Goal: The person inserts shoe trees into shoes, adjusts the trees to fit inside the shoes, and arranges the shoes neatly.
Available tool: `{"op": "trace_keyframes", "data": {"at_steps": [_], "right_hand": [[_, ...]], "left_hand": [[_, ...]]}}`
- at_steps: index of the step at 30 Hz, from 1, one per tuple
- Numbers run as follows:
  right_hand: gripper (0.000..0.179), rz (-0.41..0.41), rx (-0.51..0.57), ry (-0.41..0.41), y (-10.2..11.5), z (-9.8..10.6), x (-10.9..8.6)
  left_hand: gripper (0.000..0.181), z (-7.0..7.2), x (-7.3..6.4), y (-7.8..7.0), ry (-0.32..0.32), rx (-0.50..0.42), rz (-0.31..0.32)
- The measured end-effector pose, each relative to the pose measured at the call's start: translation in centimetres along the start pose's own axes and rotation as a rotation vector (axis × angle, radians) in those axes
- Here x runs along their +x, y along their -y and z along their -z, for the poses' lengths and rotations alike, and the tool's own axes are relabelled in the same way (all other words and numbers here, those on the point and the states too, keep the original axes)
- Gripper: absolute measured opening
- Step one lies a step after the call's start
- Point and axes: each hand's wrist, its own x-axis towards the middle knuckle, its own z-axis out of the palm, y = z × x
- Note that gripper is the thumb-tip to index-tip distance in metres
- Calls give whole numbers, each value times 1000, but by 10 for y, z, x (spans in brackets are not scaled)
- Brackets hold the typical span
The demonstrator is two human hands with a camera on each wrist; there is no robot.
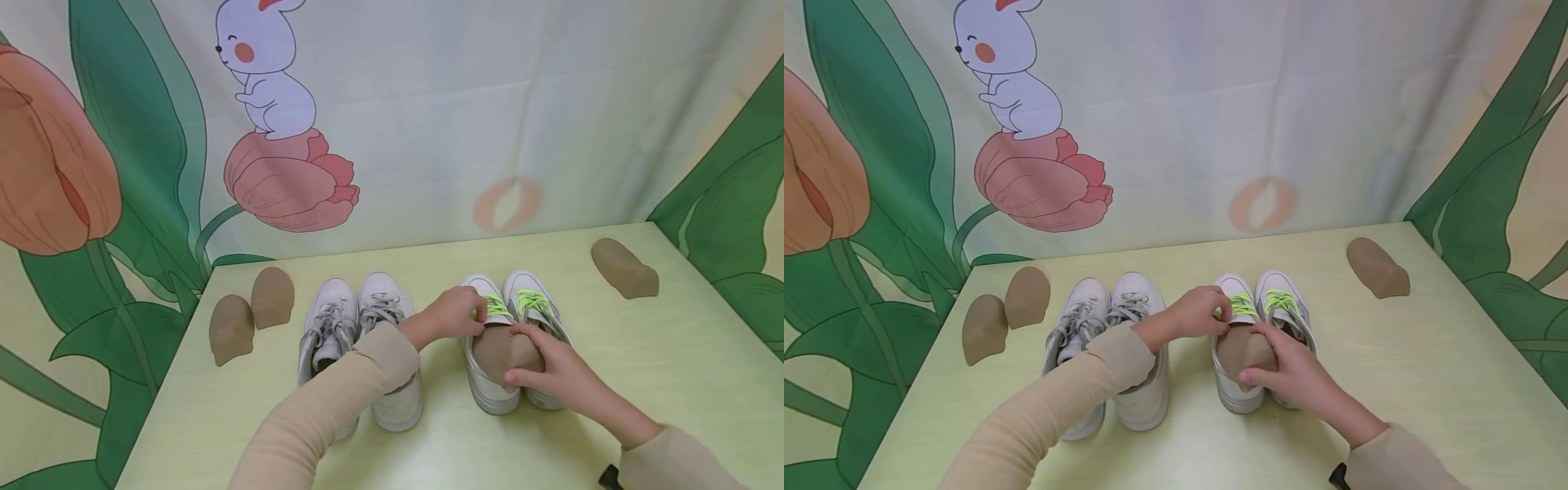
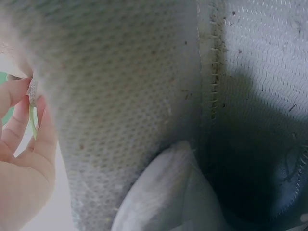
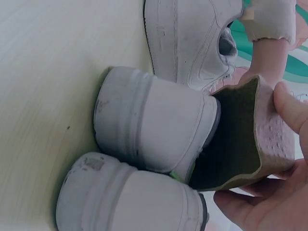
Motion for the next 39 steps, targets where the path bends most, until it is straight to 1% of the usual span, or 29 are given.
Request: {"op": "trace_keyframes", "data": {"at_steps": [9, 15, 23, 29, 35, 39], "right_hand": [[63, -12, -70, -19, 6, -4, 1], [63, -18, -121, -48, 6, -6, 5], [64, -48, -129, -88, 3, -9, 10], [64, -48, -159, -115, 0, -13, 15], [64, -46, -195, -124, -2, -17, 19], [64, -53, -197, -126, -1, -17, 19]], "left_hand": [[6, 1, -1, 0, -2, -10, 5], [6, 1, 0, 0, -4, -4, -10], [6, -1, 0, 2, -20, -10, -33], [5, -2, 0, 3, -31, -26, -34], [5, -1, 1, 2, -22, -38, -29], [5, -1, 2, 2, -16, -38, -26]]}}
